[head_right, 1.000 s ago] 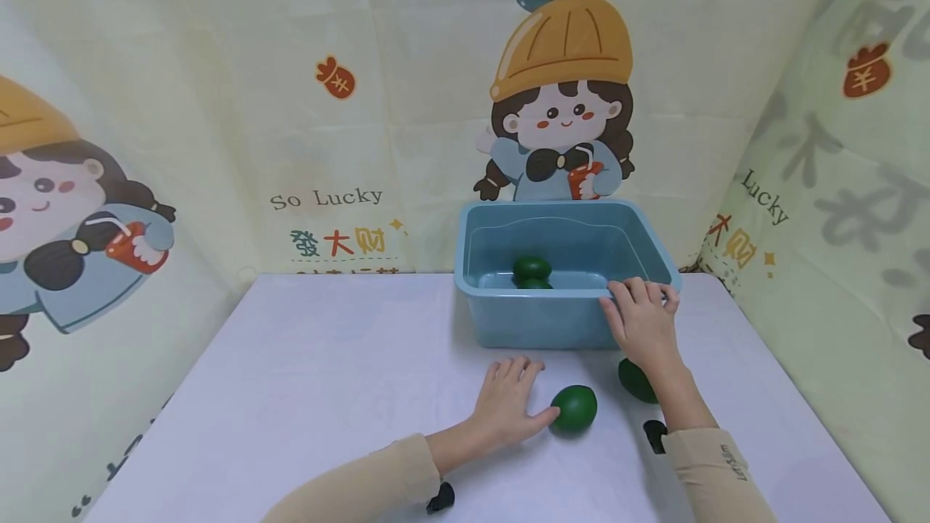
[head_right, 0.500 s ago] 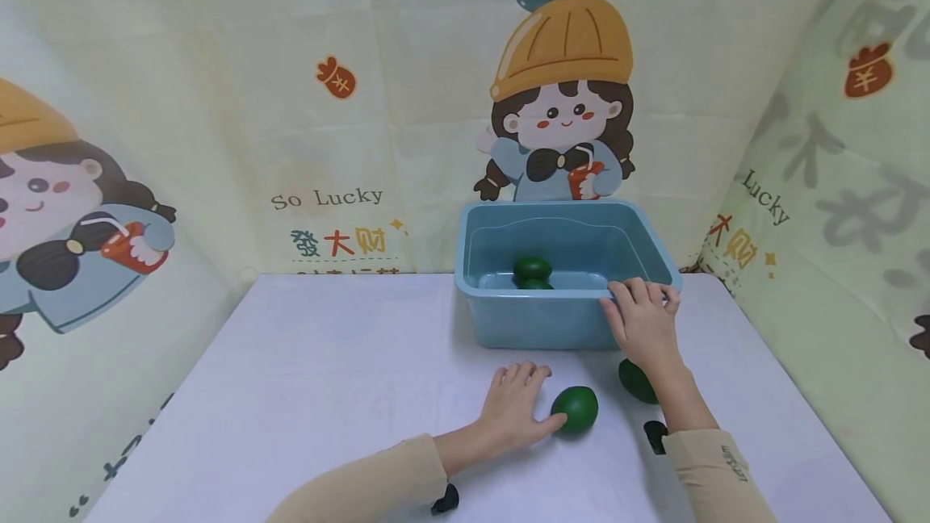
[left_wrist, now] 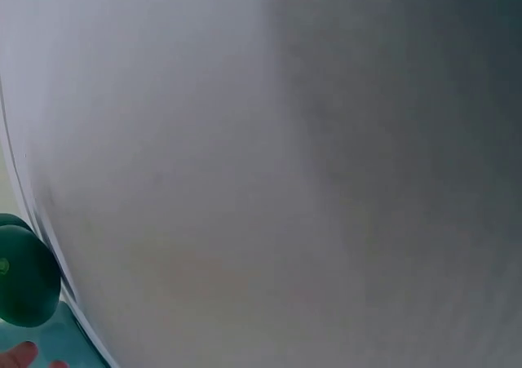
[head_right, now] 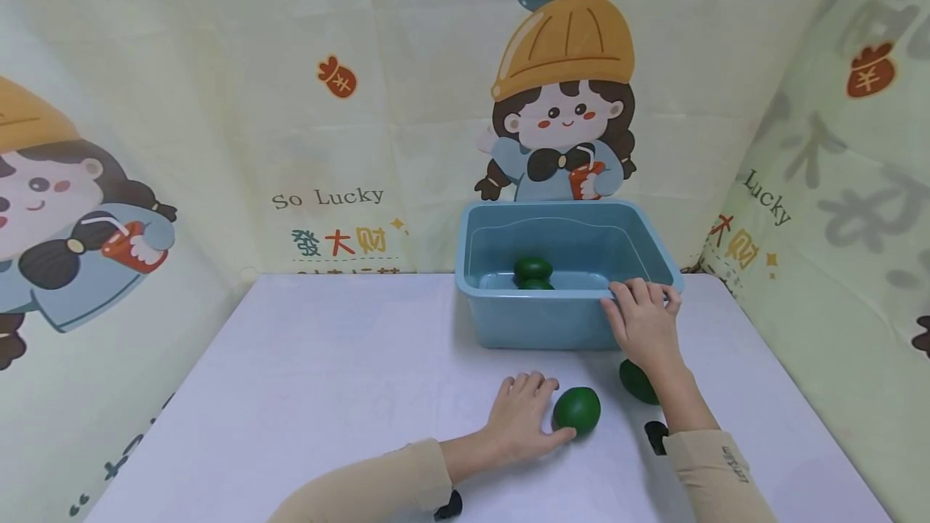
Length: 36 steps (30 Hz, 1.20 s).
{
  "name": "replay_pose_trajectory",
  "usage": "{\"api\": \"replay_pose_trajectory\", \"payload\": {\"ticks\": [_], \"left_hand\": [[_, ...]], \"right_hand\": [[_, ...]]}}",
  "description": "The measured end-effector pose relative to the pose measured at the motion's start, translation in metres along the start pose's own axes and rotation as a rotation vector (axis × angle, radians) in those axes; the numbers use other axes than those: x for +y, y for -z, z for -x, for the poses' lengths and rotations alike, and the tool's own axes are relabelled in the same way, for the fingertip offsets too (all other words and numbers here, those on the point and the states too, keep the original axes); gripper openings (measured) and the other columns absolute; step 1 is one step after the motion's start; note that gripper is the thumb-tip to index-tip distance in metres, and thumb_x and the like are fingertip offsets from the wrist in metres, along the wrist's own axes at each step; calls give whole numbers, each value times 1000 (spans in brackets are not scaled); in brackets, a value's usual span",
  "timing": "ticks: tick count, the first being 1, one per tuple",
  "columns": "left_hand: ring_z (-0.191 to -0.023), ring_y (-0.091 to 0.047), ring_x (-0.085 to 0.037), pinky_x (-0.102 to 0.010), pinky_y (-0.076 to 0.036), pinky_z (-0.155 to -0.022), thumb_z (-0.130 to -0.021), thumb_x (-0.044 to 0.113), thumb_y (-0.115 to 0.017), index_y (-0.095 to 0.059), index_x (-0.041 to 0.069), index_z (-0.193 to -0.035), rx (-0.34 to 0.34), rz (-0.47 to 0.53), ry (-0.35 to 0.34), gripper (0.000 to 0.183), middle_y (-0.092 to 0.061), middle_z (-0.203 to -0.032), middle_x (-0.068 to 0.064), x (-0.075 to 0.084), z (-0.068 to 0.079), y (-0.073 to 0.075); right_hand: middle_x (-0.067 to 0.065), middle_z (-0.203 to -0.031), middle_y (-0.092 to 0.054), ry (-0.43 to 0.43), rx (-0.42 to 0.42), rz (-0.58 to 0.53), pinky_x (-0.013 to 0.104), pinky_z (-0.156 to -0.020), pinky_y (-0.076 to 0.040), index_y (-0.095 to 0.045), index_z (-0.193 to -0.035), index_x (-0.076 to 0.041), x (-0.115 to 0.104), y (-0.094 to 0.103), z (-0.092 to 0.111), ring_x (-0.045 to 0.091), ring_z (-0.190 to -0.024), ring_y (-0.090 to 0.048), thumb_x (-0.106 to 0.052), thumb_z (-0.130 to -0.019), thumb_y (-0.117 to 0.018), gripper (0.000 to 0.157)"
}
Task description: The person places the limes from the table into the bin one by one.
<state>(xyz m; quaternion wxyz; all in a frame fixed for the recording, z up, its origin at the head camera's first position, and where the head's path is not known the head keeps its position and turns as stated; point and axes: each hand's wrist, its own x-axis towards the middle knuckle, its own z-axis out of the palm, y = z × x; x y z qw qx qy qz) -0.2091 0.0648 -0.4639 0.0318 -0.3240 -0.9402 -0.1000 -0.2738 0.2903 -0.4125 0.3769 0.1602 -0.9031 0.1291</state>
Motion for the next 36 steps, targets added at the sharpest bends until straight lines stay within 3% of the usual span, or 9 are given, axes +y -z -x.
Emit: {"api": "replay_pose_trajectory", "payload": {"ticks": [36], "left_hand": [[-86,-38,-8,-28,-32,-75,-76,69,-46,-45,26,-117,-63,-110,0,60,-42,-95,9,9,2,-4]], "right_hand": [[20,-97,-44,-10,-17,-4,59,-80,-10,-51,-105,1,-2,3,-1,39,-88,-35,-53,-95,-19,64]]}}
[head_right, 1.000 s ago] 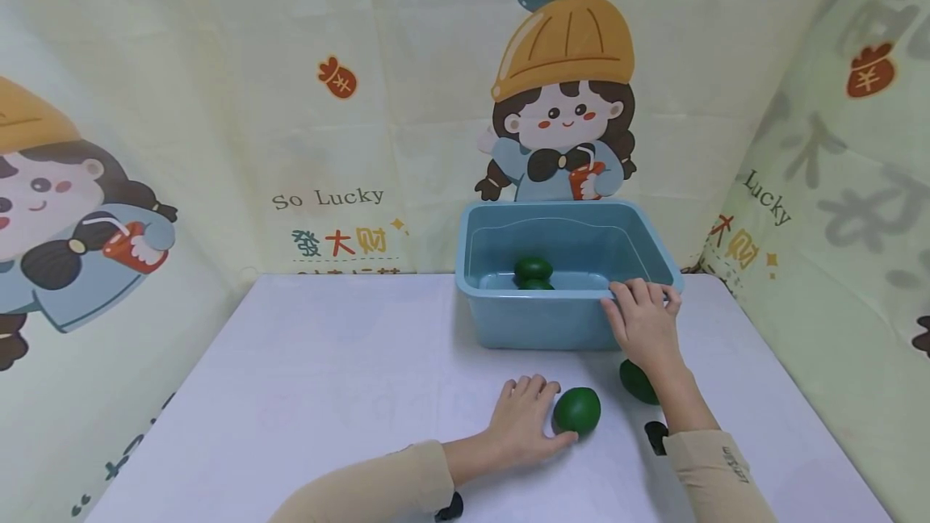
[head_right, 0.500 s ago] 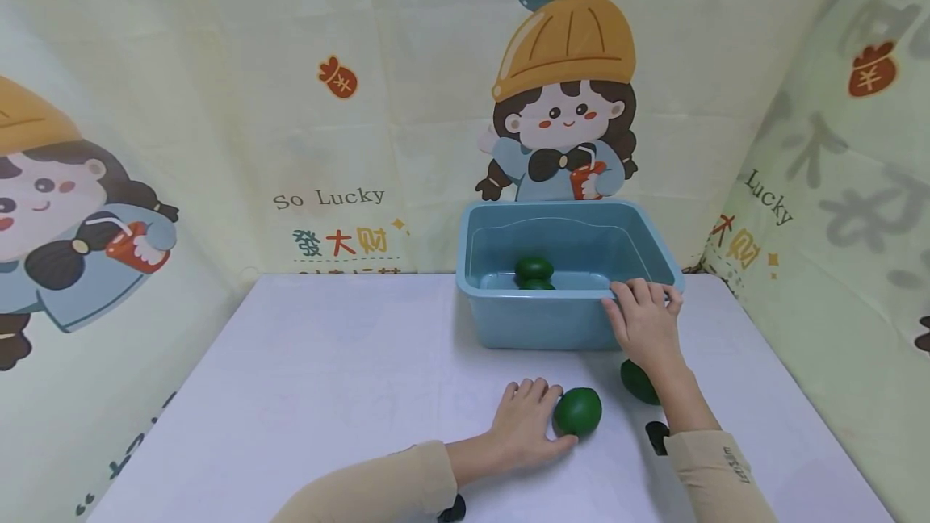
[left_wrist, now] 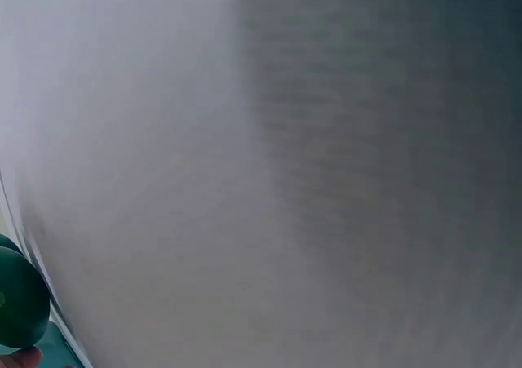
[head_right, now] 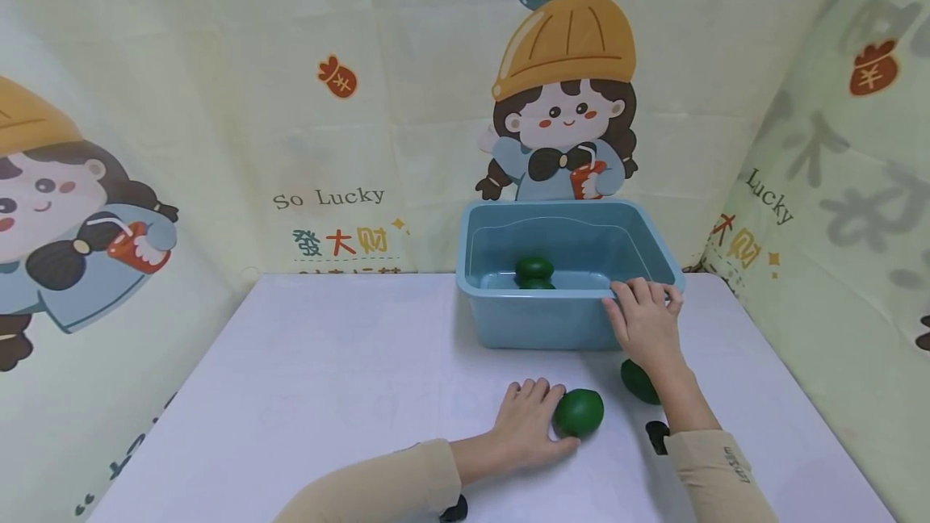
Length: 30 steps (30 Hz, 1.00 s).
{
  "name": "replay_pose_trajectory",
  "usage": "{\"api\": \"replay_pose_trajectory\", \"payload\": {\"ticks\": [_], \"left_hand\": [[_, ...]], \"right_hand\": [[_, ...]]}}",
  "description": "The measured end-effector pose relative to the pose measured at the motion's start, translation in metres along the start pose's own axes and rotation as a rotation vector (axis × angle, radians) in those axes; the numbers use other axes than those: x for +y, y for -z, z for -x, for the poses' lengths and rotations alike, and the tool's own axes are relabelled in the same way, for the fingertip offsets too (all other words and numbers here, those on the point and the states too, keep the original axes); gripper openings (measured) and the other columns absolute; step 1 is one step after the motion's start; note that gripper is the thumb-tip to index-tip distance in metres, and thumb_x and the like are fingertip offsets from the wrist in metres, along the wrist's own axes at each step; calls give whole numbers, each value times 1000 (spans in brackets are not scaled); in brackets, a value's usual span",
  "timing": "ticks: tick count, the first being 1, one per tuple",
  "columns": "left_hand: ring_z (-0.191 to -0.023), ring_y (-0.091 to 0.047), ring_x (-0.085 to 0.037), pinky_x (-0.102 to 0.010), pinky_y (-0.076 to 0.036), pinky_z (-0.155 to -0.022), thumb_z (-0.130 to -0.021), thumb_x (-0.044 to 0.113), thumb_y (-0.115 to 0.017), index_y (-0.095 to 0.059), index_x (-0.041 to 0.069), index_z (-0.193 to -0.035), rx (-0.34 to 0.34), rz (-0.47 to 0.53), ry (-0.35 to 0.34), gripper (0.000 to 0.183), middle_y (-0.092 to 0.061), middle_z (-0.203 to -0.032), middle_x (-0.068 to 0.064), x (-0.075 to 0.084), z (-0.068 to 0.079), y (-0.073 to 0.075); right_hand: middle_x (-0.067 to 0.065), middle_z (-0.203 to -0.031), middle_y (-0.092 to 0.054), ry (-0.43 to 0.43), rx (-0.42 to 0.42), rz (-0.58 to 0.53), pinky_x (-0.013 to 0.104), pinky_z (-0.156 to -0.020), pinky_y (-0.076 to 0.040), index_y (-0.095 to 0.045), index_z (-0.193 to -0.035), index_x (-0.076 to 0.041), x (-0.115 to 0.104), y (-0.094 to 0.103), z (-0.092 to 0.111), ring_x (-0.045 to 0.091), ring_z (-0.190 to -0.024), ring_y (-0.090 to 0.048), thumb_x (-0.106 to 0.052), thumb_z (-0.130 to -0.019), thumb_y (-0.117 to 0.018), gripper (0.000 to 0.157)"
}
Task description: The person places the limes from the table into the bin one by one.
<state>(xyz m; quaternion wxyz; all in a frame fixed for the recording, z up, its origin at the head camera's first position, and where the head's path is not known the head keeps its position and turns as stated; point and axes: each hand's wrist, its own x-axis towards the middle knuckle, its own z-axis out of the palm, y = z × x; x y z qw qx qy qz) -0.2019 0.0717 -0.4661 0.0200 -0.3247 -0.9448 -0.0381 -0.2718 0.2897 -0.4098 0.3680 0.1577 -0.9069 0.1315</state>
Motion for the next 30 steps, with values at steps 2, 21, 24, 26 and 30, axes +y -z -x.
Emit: {"api": "replay_pose_trajectory", "payload": {"ticks": [2,21,24,26,30], "left_hand": [[-86,-38,-8,-28,-32,-75,-76,69,-46,-45,26,-117,0,-2,2,60,-42,-95,9,0,0,0],[-84,-37,-6,-26,-31,-73,-72,69,-52,-44,28,-118,13,20,-10,62,-41,-95,10,-4,-4,-5],[-84,-37,-6,-25,-31,-72,-72,70,-52,-44,28,-118,8,17,-13,63,-41,-95,10,-3,-5,-6],[-84,-37,-7,-26,-31,-72,-72,71,-51,-43,28,-119,0,14,-15,63,-41,-95,10,-3,-6,-6],[-84,-38,-7,-26,-31,-72,-72,72,-49,-43,28,-119,-3,11,-20,64,-41,-96,10,-2,-7,-7]], "right_hand": [[20,-97,-44,-1,0,-2,59,-80,-10,-51,-105,1,0,0,0,39,-89,-35,-52,-95,-19,64],[21,-98,-44,1,-4,1,58,-80,-10,-50,-106,1,1,-1,0,39,-89,-34,-52,-95,-18,63],[21,-98,-44,3,0,3,58,-80,-10,-51,-106,1,1,-1,0,40,-89,-34,-53,-95,-18,64],[21,-97,-44,3,3,4,58,-80,-10,-51,-106,1,2,-2,0,40,-89,-34,-53,-95,-18,64],[21,-97,-44,10,13,4,59,-80,-10,-51,-106,2,2,-3,0,40,-89,-35,-52,-95,-19,64]]}}
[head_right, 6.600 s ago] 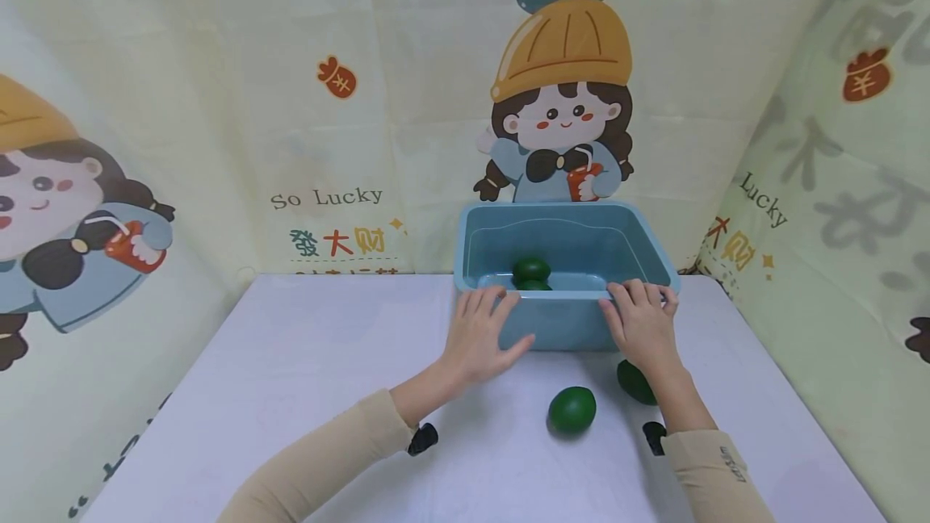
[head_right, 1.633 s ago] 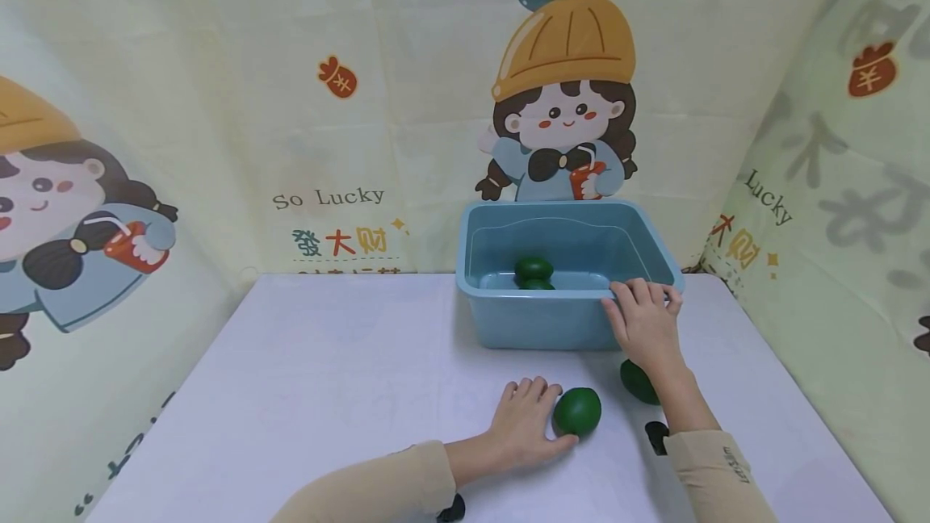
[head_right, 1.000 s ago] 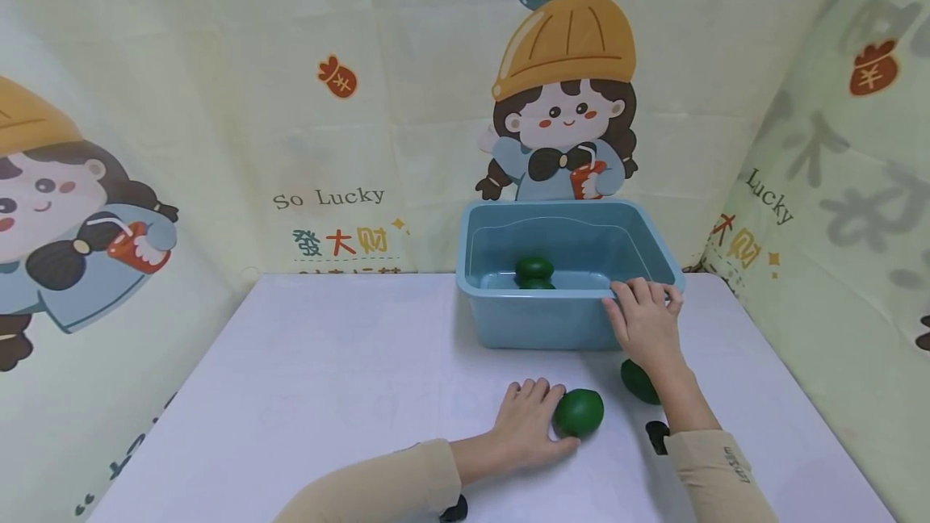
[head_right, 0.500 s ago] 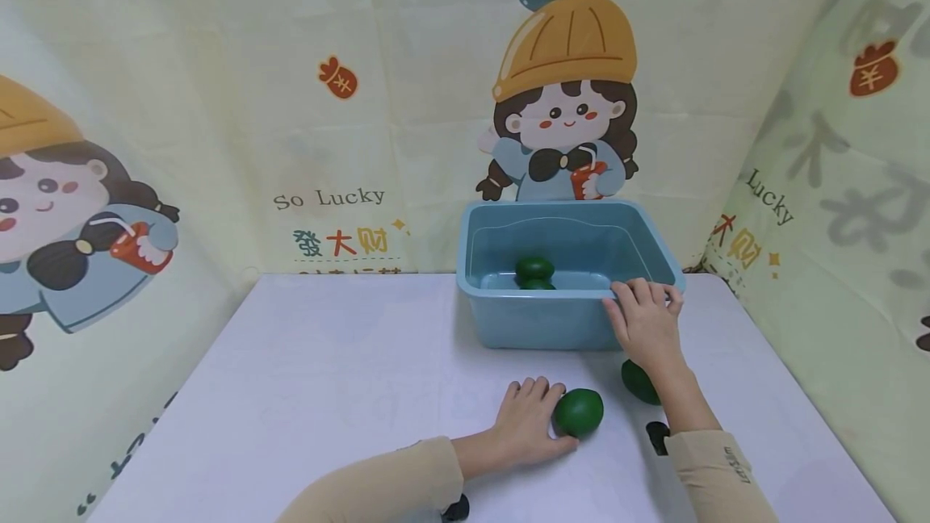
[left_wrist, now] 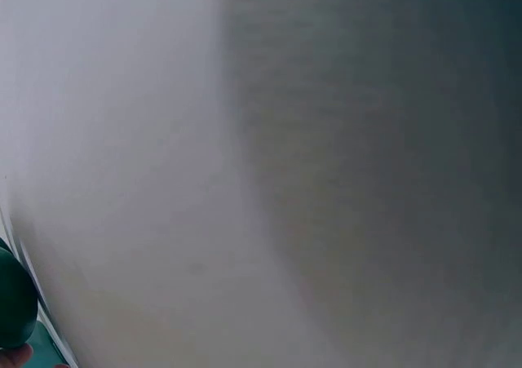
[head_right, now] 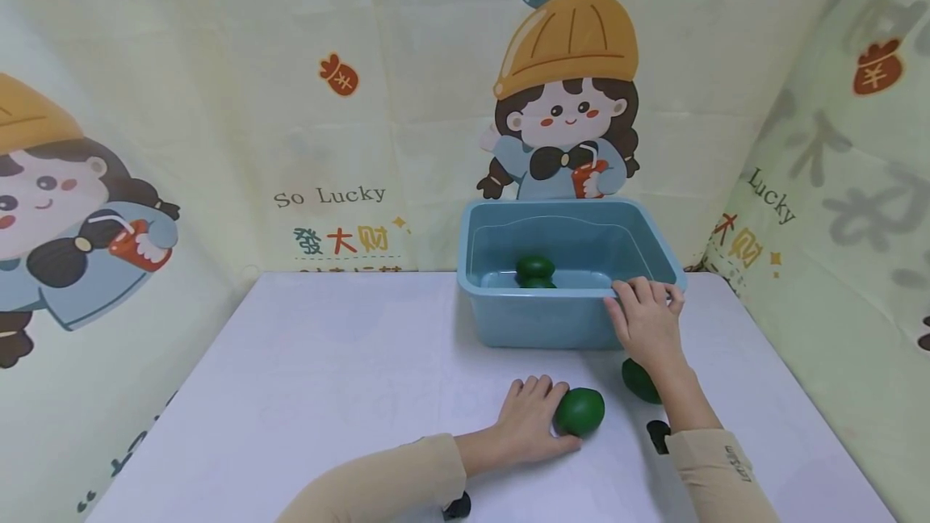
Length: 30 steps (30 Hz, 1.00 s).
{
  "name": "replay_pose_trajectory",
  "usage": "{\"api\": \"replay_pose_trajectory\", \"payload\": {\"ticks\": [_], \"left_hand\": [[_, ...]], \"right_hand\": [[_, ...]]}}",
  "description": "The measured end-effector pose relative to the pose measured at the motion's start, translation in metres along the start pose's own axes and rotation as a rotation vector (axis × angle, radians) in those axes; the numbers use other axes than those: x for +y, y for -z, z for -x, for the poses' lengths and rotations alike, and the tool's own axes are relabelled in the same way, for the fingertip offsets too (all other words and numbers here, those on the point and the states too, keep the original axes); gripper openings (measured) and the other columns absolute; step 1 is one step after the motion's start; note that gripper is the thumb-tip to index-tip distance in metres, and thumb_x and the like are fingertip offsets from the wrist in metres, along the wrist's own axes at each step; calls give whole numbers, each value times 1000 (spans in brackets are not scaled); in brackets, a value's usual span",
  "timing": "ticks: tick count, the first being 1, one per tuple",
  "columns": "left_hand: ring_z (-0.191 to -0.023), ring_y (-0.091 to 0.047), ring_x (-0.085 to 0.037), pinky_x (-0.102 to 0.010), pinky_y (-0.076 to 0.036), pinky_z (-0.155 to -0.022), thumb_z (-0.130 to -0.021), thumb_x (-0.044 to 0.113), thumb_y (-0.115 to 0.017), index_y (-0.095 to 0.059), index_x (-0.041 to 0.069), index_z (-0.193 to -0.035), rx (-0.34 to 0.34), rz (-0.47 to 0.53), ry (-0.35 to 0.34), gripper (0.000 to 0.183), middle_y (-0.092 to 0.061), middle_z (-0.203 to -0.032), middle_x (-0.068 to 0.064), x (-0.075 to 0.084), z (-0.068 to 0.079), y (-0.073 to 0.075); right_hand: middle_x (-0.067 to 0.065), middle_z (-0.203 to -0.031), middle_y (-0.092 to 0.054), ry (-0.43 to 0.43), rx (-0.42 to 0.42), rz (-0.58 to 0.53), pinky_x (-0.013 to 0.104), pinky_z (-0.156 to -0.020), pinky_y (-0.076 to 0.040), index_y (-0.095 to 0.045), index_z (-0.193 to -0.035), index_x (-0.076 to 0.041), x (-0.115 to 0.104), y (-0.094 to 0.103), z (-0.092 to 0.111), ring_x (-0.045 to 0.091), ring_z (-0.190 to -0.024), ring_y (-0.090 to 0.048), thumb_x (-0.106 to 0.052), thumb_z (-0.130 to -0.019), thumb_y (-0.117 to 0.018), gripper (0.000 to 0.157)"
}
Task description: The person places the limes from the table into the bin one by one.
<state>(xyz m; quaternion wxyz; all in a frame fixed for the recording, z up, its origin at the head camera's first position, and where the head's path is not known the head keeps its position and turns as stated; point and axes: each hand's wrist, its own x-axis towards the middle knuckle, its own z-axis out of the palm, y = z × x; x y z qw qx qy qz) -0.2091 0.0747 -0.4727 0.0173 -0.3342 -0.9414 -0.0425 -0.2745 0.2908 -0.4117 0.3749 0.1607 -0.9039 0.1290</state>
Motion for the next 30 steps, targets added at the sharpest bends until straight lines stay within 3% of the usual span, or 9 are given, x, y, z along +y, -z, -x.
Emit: {"api": "replay_pose_trajectory", "payload": {"ticks": [17,30], "left_hand": [[-84,-38,-7,-26,-31,-71,-73,73,-47,-44,30,-118,-9,-6,4,62,-41,-94,9,2,-2,-2],[-87,-38,-7,-27,-33,-76,-74,72,-47,-45,31,-118,-38,44,47,61,-41,-96,9,3,-2,-1]], "right_hand": [[21,-98,-44,-1,-6,-4,59,-80,-10,-51,-106,2,0,0,2,40,-89,-35,-52,-95,-19,64],[21,-97,-45,1,4,-4,59,-80,-11,-52,-105,1,1,-1,3,40,-89,-36,-52,-95,-19,63]]}}
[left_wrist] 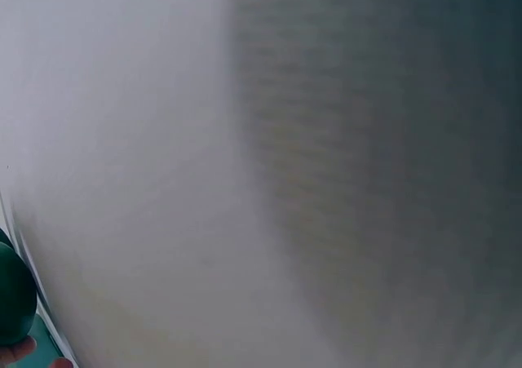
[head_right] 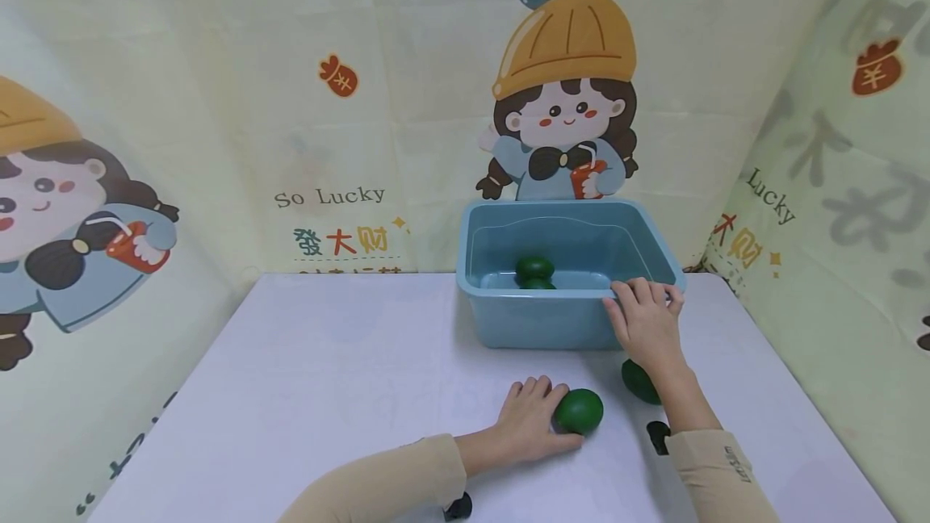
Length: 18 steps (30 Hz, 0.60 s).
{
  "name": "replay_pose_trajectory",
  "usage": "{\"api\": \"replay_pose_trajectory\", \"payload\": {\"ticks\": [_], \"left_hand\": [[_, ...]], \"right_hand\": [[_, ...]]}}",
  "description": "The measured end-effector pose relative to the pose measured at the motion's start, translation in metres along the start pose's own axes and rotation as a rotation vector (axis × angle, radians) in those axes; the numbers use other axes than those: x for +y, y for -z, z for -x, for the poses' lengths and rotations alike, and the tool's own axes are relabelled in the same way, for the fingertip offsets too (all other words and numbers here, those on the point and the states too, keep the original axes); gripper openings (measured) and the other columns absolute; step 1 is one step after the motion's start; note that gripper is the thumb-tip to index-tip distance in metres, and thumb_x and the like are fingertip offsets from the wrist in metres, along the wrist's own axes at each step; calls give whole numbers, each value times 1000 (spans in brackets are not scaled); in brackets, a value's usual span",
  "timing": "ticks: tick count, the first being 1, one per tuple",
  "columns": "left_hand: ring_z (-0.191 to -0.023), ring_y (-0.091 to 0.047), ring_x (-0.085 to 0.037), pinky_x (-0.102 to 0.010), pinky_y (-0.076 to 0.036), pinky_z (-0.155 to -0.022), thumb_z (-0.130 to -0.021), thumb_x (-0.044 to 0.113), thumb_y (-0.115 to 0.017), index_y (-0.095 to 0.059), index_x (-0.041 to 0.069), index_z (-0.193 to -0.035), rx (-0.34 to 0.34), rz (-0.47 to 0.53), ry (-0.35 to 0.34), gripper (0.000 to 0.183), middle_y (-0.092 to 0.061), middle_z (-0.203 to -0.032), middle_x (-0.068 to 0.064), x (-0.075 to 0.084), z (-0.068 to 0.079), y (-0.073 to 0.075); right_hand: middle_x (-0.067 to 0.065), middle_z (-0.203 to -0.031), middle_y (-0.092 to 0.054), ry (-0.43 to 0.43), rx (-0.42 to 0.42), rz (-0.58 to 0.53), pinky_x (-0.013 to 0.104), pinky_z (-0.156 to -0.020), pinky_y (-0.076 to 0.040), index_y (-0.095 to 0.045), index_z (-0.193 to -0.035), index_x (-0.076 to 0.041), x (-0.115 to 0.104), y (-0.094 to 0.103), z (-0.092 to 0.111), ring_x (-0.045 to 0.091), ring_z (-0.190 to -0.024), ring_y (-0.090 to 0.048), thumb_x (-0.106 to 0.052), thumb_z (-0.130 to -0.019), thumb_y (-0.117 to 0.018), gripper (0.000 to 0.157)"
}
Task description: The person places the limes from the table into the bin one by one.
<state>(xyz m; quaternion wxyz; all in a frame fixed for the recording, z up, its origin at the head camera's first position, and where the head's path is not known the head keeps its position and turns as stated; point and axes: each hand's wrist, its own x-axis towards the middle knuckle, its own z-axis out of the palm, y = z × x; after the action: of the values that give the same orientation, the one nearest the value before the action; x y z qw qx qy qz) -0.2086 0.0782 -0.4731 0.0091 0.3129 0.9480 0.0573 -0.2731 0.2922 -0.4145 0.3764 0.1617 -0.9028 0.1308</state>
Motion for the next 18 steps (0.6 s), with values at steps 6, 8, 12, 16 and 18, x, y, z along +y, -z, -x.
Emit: {"api": "replay_pose_trajectory", "payload": {"ticks": [6,8,12,16,18], "left_hand": [[-84,-38,-6,-26,-33,-73,-73,72,-48,-46,31,-115,16,19,5,58,-40,-92,9,-1,0,-2],[-84,-37,-6,-26,-33,-73,-73,71,-48,-46,31,-115,23,27,3,58,-40,-91,9,-1,0,-2],[-83,-37,-6,-26,-32,-72,-73,71,-49,-47,31,-114,33,48,-6,57,-40,-90,10,-2,0,-3],[-82,-37,-6,-25,-32,-71,-74,70,-49,-47,30,-114,45,75,-18,57,-40,-90,9,-3,0,-1],[-81,-36,-6,-25,-31,-71,-74,70,-49,-47,29,-114,52,86,-19,57,-39,-90,9,-4,-1,1]], "right_hand": [[21,-97,-45,9,16,2,59,-79,-11,-52,-105,2,1,0,0,40,-89,-36,-51,-96,-20,62],[21,-97,-45,6,15,1,58,-79,-11,-52,-105,2,0,0,0,40,-89,-36,-51,-96,-20,63],[21,-97,-45,-4,2,-2,58,-80,-10,-52,-105,2,0,1,0,40,-90,-36,-52,-95,-20,64],[21,-97,-45,-5,1,-3,59,-81,-10,-52,-105,2,-1,1,0,40,-90,-36,-52,-95,-20,64],[21,-97,-45,-1,6,-2,59,-80,-11,-52,-105,2,-1,1,0,40,-90,-36,-52,-95,-20,64]]}}
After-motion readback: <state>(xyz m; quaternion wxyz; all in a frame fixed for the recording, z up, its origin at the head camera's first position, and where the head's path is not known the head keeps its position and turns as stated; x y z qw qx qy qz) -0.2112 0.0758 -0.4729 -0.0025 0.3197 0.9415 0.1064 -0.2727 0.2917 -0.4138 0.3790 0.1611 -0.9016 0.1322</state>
